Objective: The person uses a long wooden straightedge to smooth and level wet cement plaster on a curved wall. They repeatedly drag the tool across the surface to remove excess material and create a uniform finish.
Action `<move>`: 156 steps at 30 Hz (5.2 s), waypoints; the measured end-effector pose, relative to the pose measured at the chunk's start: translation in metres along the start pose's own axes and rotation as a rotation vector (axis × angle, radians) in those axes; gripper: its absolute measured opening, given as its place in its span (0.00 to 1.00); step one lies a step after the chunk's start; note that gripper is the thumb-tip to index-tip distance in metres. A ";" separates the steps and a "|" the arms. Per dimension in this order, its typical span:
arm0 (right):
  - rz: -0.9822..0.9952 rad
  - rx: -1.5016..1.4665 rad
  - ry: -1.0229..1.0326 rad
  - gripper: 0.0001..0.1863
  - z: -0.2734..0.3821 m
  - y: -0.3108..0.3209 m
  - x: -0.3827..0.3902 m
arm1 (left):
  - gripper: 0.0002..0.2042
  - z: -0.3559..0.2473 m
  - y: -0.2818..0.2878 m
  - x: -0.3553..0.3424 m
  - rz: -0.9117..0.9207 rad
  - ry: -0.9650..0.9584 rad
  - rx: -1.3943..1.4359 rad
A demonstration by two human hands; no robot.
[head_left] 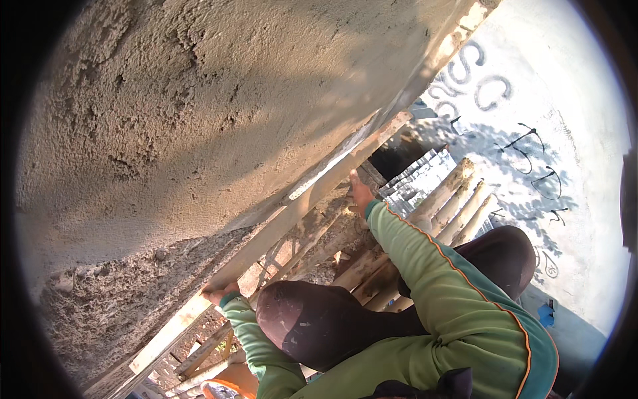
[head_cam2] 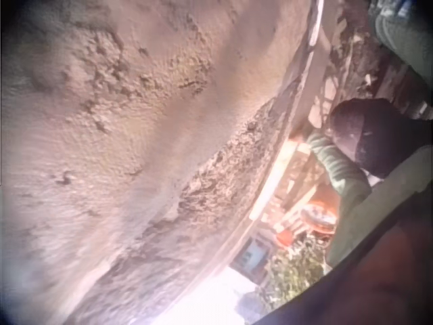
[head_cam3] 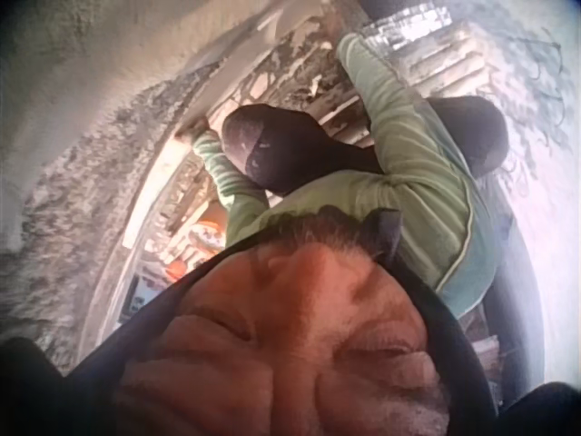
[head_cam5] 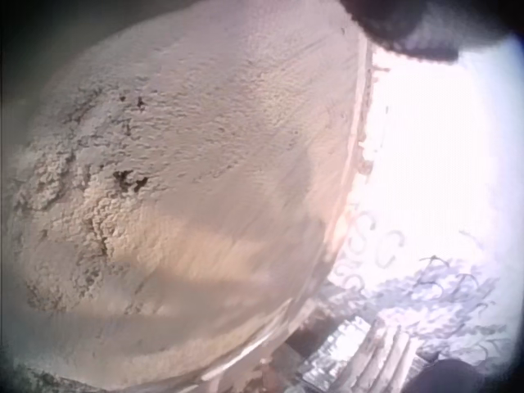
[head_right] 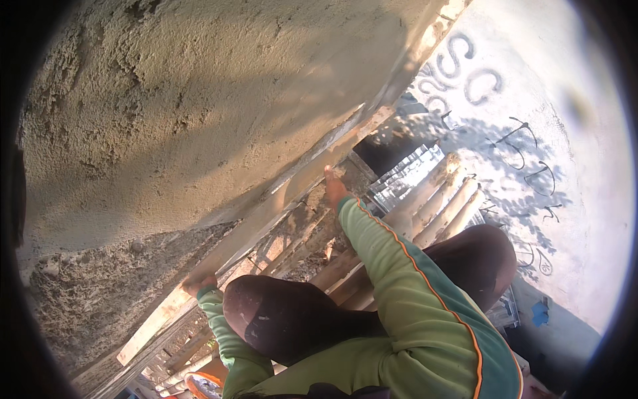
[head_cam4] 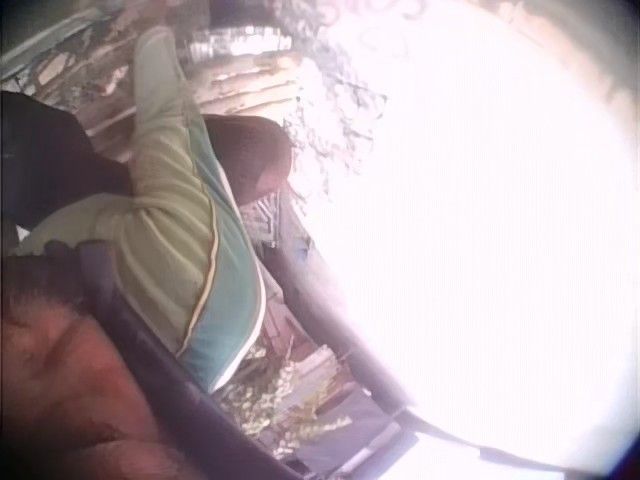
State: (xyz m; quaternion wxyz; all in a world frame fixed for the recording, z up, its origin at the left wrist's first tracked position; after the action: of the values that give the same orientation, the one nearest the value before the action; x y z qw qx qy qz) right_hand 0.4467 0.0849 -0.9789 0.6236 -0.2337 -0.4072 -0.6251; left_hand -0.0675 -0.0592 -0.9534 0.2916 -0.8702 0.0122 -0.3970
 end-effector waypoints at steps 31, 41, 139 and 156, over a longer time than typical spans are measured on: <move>-0.387 -0.968 0.258 0.18 0.058 0.087 -0.143 | 0.17 0.089 -0.087 0.175 0.310 0.234 -0.382; -0.755 -0.564 0.524 0.19 0.083 0.104 -0.117 | 0.15 0.069 -0.101 0.177 0.364 0.146 -0.350; -0.402 -0.655 0.375 0.43 0.098 0.059 -0.080 | 0.16 0.056 -0.062 0.117 0.154 0.060 -0.416; -0.649 -0.395 0.290 0.46 0.106 -0.019 -0.013 | 0.15 -0.044 -0.068 0.105 0.177 -0.077 -0.361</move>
State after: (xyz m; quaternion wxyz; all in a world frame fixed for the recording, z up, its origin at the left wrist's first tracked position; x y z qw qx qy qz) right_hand 0.4070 0.1748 -0.9341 0.3882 -0.1179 -0.2398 -0.8820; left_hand -0.0406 -0.0511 -0.8231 0.1647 -0.9185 0.1485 -0.3275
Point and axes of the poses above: each hand's wrist, its own x-axis away from the middle knuckle, its own y-axis out of the back of the hand, z = x × y, the point moved 6 cm from there along -x, towards the middle knuckle, and after that the axes turned 14 degrees about x, right-handed, at the moved point
